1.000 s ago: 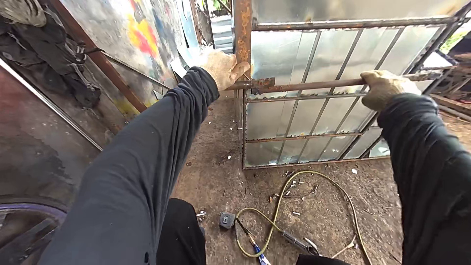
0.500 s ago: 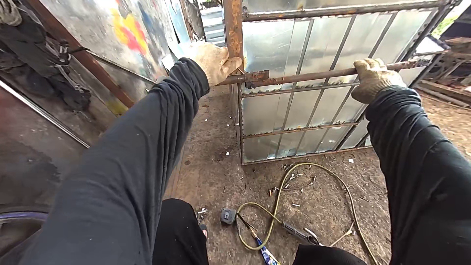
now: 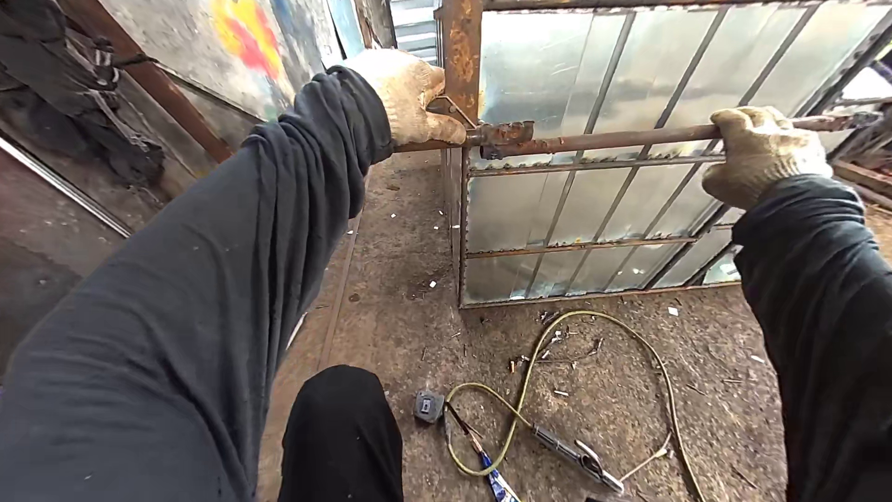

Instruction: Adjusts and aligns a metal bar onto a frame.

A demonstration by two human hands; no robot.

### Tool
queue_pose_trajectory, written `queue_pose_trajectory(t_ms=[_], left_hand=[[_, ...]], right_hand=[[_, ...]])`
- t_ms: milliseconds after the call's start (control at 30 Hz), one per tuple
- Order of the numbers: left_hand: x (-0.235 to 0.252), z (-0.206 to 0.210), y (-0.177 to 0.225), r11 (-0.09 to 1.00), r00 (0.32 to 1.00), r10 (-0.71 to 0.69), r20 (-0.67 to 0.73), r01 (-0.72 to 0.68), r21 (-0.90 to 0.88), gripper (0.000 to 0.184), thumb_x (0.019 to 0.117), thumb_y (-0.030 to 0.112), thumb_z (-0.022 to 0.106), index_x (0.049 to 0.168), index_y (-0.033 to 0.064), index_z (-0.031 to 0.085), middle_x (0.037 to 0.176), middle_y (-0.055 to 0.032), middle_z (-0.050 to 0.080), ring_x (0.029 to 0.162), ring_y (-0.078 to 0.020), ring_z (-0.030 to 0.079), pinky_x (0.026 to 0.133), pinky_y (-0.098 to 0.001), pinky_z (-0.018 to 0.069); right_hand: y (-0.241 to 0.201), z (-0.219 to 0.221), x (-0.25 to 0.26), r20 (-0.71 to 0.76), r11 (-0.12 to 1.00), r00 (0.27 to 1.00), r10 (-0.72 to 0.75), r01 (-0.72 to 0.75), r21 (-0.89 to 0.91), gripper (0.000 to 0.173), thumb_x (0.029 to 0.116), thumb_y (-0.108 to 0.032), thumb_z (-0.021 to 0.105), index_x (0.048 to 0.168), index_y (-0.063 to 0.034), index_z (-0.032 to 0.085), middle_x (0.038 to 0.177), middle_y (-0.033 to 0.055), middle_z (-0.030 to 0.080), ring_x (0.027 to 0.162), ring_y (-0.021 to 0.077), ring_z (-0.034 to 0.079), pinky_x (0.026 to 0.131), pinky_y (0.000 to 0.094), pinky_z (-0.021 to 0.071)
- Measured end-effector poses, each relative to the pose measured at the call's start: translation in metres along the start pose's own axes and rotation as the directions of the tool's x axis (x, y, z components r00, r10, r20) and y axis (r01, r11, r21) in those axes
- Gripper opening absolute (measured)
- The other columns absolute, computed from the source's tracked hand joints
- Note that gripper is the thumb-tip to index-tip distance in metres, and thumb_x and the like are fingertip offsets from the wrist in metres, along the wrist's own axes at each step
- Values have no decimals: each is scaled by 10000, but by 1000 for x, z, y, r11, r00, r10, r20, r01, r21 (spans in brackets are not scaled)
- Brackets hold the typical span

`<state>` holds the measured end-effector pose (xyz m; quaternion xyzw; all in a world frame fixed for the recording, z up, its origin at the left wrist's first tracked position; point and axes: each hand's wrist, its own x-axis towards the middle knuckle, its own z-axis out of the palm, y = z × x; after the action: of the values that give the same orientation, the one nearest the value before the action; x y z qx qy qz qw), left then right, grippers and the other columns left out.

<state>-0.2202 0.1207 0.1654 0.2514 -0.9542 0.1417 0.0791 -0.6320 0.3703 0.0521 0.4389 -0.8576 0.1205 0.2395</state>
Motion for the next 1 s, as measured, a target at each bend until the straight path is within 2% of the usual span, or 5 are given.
queue_pose_trajectory(t_ms=[167,267,500,733,1000], left_hand=[[13,8,-10,964,996,86,9,-81,-254,537,861,634,676,1170,194,689,1017,-28,723,945,-185,697,850,-527,545],[18,10,-14,952,995,92,32,-79,-295,511,850,614,699,1169,216,683,1041,14,730,966,-132,700,876,-487,559],[21,7,-7,911,993,38,115,13,-413,541,862,502,768,1265,161,651,1159,-17,715,1086,-134,680,988,-429,540],[20,-13,-5,982,986,40,161,-8,-191,551,864,628,700,1073,118,708,1016,-108,713,984,-303,690,872,-606,522],[20,-11,-2,990,984,8,178,17,-139,587,871,652,690,1006,81,705,977,-156,707,971,-364,688,853,-654,519]], right_hand=[[9,1,2,-15,998,998,-63,63,11,598,821,-40,693,1398,-52,538,1418,303,532,1329,563,476,972,807,383],[29,15,9,-27,994,994,-103,103,27,623,827,-97,645,1432,-95,498,1448,278,511,1370,530,451,1016,776,380],[28,9,10,39,998,997,-69,68,17,567,872,-136,613,1426,-93,502,1467,276,494,1367,528,451,1009,773,374],[-12,-26,6,95,999,995,-41,38,30,475,872,-36,641,1340,13,574,1376,349,545,1313,580,483,974,788,399],[-6,-25,8,126,999,991,39,-43,28,568,808,-76,698,1366,-83,589,1414,257,565,1343,515,492,951,780,417]])
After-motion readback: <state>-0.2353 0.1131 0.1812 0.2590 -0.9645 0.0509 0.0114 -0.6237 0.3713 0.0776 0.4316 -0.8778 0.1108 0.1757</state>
